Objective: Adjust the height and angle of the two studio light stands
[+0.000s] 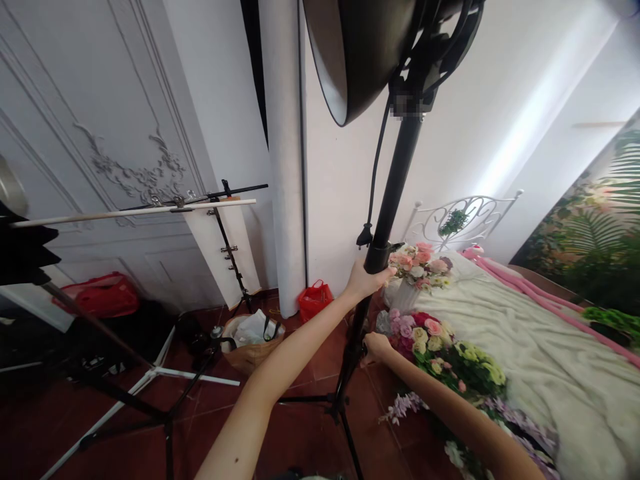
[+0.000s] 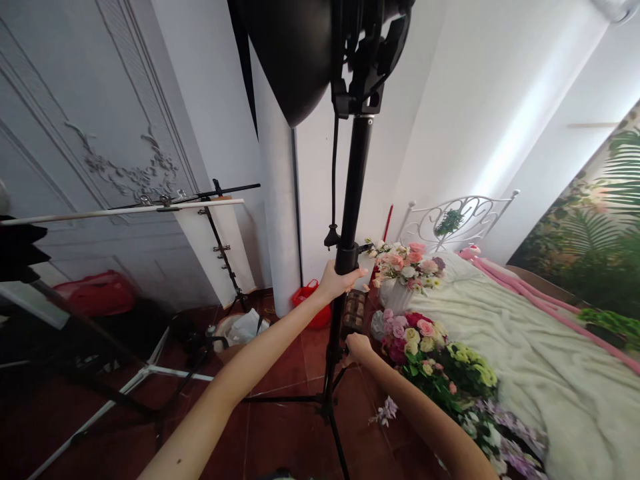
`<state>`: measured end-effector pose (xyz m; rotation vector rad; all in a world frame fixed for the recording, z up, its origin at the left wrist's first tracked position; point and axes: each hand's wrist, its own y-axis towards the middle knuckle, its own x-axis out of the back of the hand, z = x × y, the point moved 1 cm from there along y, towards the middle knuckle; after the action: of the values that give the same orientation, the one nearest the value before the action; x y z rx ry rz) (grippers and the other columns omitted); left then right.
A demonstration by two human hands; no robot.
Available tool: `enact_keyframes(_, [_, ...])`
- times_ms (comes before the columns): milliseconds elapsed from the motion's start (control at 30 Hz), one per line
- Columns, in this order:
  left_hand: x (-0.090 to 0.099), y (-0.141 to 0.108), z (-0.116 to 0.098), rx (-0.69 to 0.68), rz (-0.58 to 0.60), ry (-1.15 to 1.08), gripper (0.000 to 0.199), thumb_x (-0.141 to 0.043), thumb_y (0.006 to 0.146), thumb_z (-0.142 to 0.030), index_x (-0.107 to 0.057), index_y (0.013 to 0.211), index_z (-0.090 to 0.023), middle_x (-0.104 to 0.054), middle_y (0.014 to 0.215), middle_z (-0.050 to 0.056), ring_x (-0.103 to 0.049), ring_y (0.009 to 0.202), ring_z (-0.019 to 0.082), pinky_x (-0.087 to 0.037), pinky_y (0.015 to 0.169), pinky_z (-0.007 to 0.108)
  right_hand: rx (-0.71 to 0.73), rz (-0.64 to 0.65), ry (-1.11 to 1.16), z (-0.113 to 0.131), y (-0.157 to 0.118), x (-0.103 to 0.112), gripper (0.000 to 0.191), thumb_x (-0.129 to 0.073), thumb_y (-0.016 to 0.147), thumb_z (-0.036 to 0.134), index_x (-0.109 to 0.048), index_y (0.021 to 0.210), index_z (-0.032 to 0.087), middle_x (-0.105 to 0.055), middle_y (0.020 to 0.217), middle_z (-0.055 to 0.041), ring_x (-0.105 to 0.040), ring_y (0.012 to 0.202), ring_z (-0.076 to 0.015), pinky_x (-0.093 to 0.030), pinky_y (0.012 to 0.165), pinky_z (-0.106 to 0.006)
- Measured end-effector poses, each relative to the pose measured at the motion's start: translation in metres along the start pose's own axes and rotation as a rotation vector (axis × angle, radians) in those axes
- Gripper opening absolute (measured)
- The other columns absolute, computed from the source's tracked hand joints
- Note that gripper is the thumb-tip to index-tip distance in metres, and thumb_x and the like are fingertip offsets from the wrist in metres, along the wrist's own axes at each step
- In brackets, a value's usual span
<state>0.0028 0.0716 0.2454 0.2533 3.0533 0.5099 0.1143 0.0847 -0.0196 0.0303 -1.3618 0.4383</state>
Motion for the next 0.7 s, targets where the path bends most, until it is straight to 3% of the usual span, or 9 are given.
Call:
enact_keyframes(167, [-0.003,0.001,-0.003,0.021,0.002,-0.039,0.028,-0.069,0.065,-0.037,-0.055,0.06,-0.014,-0.043,0.043,-0.006,-0.039,0.036,0.005,-0.03,0.04,0.02,0.053,-0.124,-0.143,-0.006,-0.018,-0.018,0.017,-0.054,0.082,0.024,-0.07,0.083,0.018,-0.07,0.088,-0.0146,-0.064,0.088,-0.0267,-0.046,0.08,-0.032])
enact_keyframes(267, [-0.005,0.0,-0.004,0.051,0.004,-0.058,0.028,-0.07,0.064,-0.038,-0.056,0.062,-0.013,-0.044,0.042,-0.006,-0.038,0.035,0.004,-0.029,0.038,0.019,0.088,-0.255,-0.092,-0.01,-0.028,-0.037,0.037,-0.041,0.083,0.011,-0.06,0.115,0.017,-0.065,0.11,-0.0135,-0.06,0.103,-0.0226,-0.044,0.089,-0.03])
enact_keyframes(367, [-0.006,-0.001,-0.001,0.068,-0.02,-0.061,0.029,-0.07,0.063,-0.038,-0.057,0.063,-0.013,-0.044,0.043,-0.006,-0.038,0.036,0.004,-0.03,0.039,0.019,0.115,-0.421,-0.061,-0.012,-0.037,-0.058,0.065,-0.03,0.078,0.0,-0.032,0.141,0.015,-0.043,0.14,-0.0114,-0.042,0.127,-0.0176,-0.039,0.101,-0.03])
enact_keyframes(500, [-0.005,-0.004,0.013,0.078,-0.041,-0.046,0.029,-0.072,0.061,-0.038,-0.057,0.061,-0.013,-0.045,0.043,-0.006,-0.039,0.037,0.004,-0.033,0.041,0.019,0.118,-0.569,-0.067,-0.011,-0.047,-0.086,0.072,-0.029,0.08,0.003,-0.01,0.148,0.017,-0.012,0.153,-0.0097,-0.017,0.139,-0.0194,-0.028,0.11,-0.037])
enact_keyframes(600, [-0.004,-0.01,0.031,0.071,-0.056,-0.04,0.029,-0.072,0.061,-0.037,-0.057,0.062,-0.013,-0.046,0.044,-0.006,-0.039,0.039,0.004,-0.033,0.043,0.019,0.091,-0.596,-0.079,-0.011,-0.054,-0.11,0.079,-0.037,0.08,0.009,0.0,0.148,0.018,0.0,0.153,-0.0115,-0.011,0.14,-0.0256,-0.026,0.111,-0.042])
enact_keyframes(700, [-0.003,-0.021,0.056,0.081,-0.049,-0.023,0.028,-0.071,0.063,-0.037,-0.058,0.064,-0.013,-0.05,0.047,-0.004,-0.041,0.041,0.004,-0.034,0.044,0.019,0.05,-0.577,-0.068,-0.018,-0.065,-0.142,0.095,-0.041,0.071,0.004,0.014,0.146,0.025,0.006,0.153,-0.0074,-0.014,0.139,-0.0264,-0.027,0.11,-0.044])
